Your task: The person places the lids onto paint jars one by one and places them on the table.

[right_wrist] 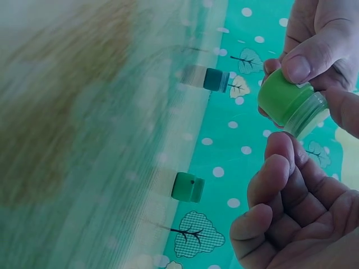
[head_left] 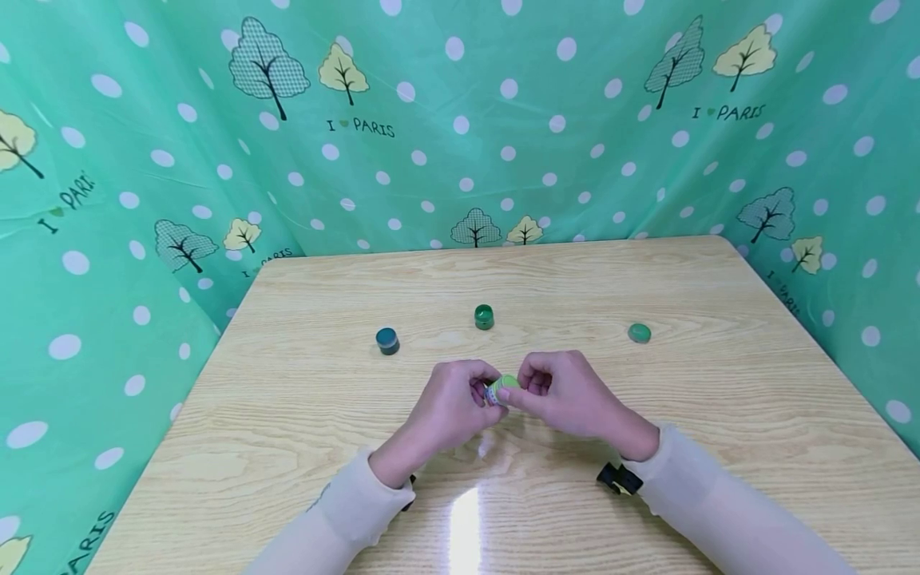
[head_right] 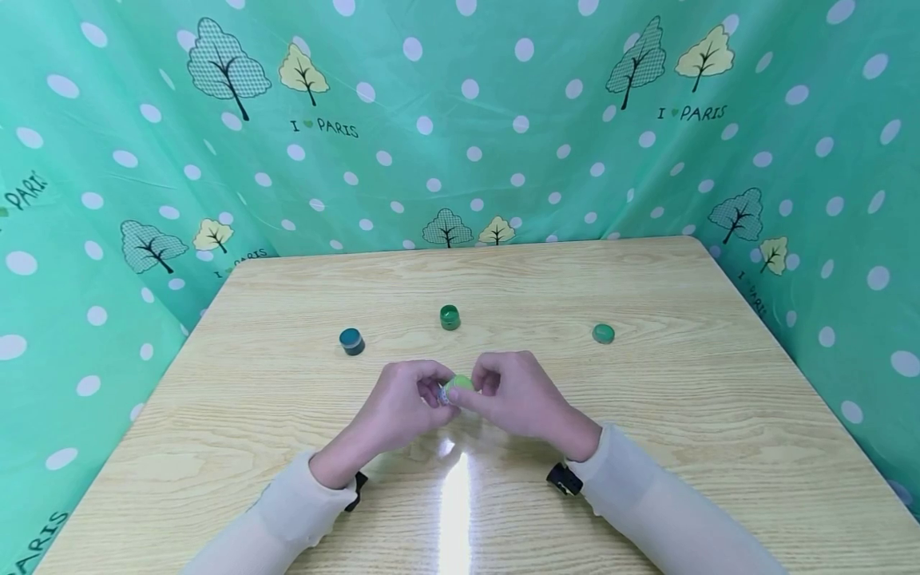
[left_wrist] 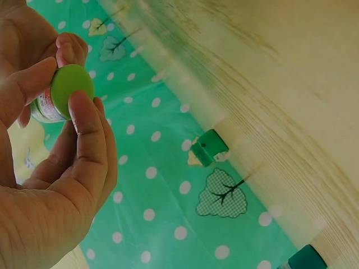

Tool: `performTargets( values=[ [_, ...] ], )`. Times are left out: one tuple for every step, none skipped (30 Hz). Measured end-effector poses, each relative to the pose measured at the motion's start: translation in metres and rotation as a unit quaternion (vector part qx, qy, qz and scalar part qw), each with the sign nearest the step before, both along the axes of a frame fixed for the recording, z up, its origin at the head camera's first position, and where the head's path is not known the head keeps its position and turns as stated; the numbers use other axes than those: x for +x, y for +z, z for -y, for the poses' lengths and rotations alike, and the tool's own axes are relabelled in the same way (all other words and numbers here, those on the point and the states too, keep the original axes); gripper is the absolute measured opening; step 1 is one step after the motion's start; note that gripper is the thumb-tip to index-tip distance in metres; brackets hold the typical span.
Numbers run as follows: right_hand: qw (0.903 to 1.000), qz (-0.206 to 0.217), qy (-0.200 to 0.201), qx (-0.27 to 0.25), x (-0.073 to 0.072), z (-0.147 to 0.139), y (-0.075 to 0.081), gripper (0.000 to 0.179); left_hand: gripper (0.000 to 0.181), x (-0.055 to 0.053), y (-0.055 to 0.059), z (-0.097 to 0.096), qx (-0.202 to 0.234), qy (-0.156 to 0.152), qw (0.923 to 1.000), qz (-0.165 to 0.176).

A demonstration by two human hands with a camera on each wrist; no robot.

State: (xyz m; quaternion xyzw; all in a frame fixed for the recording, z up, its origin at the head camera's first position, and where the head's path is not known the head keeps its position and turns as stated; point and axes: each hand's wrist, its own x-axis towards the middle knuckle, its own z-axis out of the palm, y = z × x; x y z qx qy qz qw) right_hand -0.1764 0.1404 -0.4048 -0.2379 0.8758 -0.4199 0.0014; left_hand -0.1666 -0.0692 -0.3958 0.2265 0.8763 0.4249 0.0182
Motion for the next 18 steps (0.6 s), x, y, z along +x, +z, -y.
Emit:
performTargets(
  values=[
    [1.0000, 0.001, -0.001, 0.001, 0.0001, 0.0002, -0.0001, 0.030, 0.023, 0.0000, -0.0002, -0.0001, 0.000, 0.000, 1.0000, 0.000],
    [1.0000, 0.001, -0.003, 0.002, 0.0002, 0.0003, -0.0003, 0.031, 0.023, 0.0000, -0.0005, -0.0003, -0.001, 0.000, 1.0000, -0.001],
    [1.0000, 0.001, -0.005, 0.003, 0.0003, 0.0005, -0.0003, 0.032, 0.023, 0.0000, -0.0007, -0.0003, -0.002, 0.000, 1.0000, -0.002],
    [1.0000, 0.000, -0.005, 0.005, 0.0004, 0.0007, -0.0001, 0.033, 0.023, 0.0000, -0.0008, -0.0004, -0.002, -0.001, 1.0000, -0.002],
    [1.0000, 0.000, -0.006, 0.006, 0.0004, 0.0006, 0.0000, 0.033, 0.022, 0.0000, -0.0009, -0.0004, -0.001, -0.001, 1.0000, -0.003],
    [0.9999, 0.000, -0.006, 0.008, 0.0004, 0.0005, 0.0002, 0.033, 0.022, -0.0001, -0.0011, -0.0003, -0.002, -0.001, 1.0000, -0.004],
    [0.9999, 0.000, -0.008, 0.011, 0.0002, 0.0002, 0.0001, 0.033, 0.021, -0.0001, -0.0012, -0.0002, -0.001, -0.001, 1.0000, -0.004],
    [0.9999, 0.000, -0.009, 0.012, 0.0001, -0.0001, 0.0002, 0.033, 0.021, -0.0002, -0.0012, -0.0001, 0.000, 0.000, 1.0000, -0.004],
    [0.9999, -0.001, -0.009, 0.013, 0.0000, -0.0005, 0.0007, 0.032, 0.020, -0.0002, -0.0012, 0.0000, 0.001, -0.001, 1.0000, -0.004],
    [0.9999, -0.003, -0.008, 0.013, -0.0003, -0.0010, 0.0009, 0.031, 0.020, -0.0003, -0.0012, 0.0001, 0.002, 0.000, 1.0000, -0.004],
    [0.9999, -0.005, -0.006, 0.011, -0.0005, -0.0016, 0.0012, 0.030, 0.019, -0.0004, -0.0012, 0.0002, 0.003, 0.000, 1.0000, -0.004],
    [0.9999, -0.008, -0.002, 0.009, -0.0008, -0.0021, 0.0015, 0.030, 0.019, -0.0004, -0.0012, 0.0003, 0.004, 0.000, 1.0000, -0.005],
    [0.9999, -0.010, 0.002, 0.005, -0.0008, -0.0025, 0.0022, 0.030, 0.019, -0.0003, -0.0010, 0.0003, 0.005, 0.001, 1.0000, -0.004],
    [0.9999, -0.013, 0.008, 0.000, -0.0009, -0.0030, 0.0026, 0.030, 0.019, -0.0004, -0.0010, 0.0004, 0.005, 0.001, 1.0000, -0.003],
    [0.9997, -0.016, 0.015, -0.005, -0.0009, -0.0035, 0.0029, 0.032, 0.020, -0.0004, -0.0010, 0.0004, 0.005, 0.002, 1.0000, -0.003],
    [0.9995, -0.020, 0.023, -0.010, -0.0010, -0.0039, 0.0030, 0.033, 0.020, -0.0005, -0.0011, 0.0004, 0.005, 0.002, 1.0000, -0.003],
    [0.9992, -0.020, 0.030, -0.015, -0.0010, -0.0044, 0.0032, 0.034, 0.020, -0.0005, -0.0011, 0.0003, 0.005, 0.003, 1.0000, -0.002],
    [0.9990, -0.022, 0.036, -0.017, -0.0009, -0.0047, 0.0032, 0.034, 0.021, -0.0004, -0.0009, 0.0003, 0.005, 0.003, 1.0000, 0.000]
  ],
)
